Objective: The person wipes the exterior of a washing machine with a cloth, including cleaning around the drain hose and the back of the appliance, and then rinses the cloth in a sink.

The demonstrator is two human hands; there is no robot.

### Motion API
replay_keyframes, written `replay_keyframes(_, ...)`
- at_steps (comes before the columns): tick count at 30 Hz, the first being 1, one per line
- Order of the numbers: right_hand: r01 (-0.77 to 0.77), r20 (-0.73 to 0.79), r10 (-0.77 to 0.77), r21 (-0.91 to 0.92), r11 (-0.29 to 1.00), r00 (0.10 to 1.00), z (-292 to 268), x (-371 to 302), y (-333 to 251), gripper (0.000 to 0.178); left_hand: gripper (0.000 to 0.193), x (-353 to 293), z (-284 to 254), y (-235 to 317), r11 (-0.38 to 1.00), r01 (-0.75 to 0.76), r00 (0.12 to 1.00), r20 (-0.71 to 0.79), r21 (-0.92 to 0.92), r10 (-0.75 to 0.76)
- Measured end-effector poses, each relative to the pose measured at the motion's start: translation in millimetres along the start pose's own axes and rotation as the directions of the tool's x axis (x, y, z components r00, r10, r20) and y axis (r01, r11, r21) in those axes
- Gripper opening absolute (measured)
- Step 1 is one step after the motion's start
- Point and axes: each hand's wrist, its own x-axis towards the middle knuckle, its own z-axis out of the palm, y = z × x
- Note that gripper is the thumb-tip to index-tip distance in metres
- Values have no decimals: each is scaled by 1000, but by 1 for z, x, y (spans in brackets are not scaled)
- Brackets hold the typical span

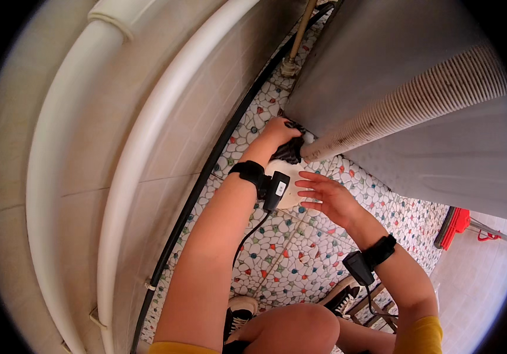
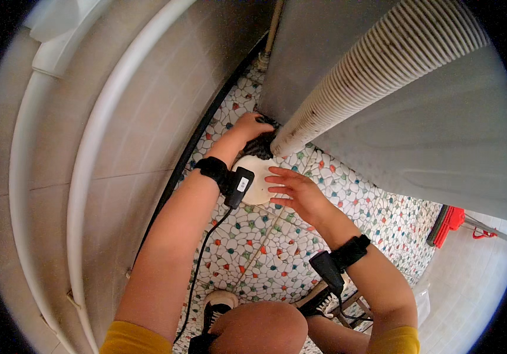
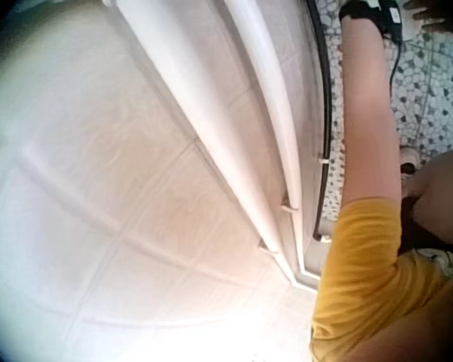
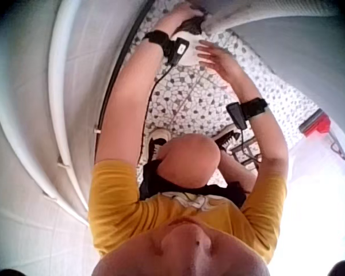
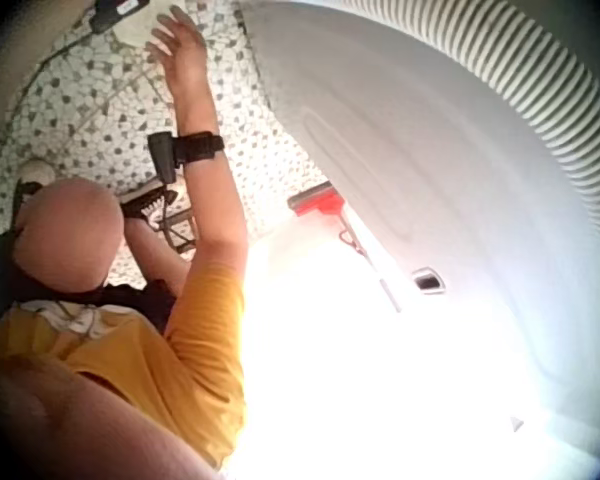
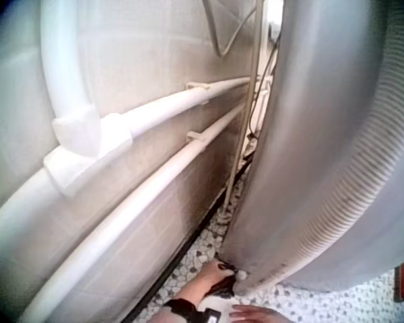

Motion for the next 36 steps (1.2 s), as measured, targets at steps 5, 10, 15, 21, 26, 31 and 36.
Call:
replay_keyframes(5, -9, -7, 9, 18, 1000, 1000, -3, 0, 3, 34, 42, 18, -5, -26, 990, -7, 891, -451, -141, -58)
replay_keyframes(10, -3, -5, 3, 1, 1000, 1000, -11, -5, -2, 33, 43, 20, -7, -10, 993, 116, 951, -289, 11, -107)
replay_keyframes(15, -12, -15, 12, -7, 1000, 1000, -14, -1, -1, 33, 44, 23, 14, -4, 973, 183, 972, -125, -138, -200)
replay_keyframes(21, 10, 10, -10, 27, 1000, 1000, -7, 3, 8, 35, 33, 8, -12, -50, 853, -149, 668, -687, -501, -287)
replay_keyframes(26, 66, -90, -52, 163, 984, 995, -7, 7, 16, 42, 32, -56, 17, -21, 760, -76, 890, -387, -646, -241)
replay_keyframes(31, 82, 12, -91, 344, 935, 996, 17, 12, 10, 49, 48, -110, 33, 7, 829, -11, 977, -183, -559, -110)
replay_keyframes(36, 35, -67, -17, 283, 958, 998, 12, 6, 12, 43, 52, -133, 21, 45, 998, -50, 998, -38, 47, 52)
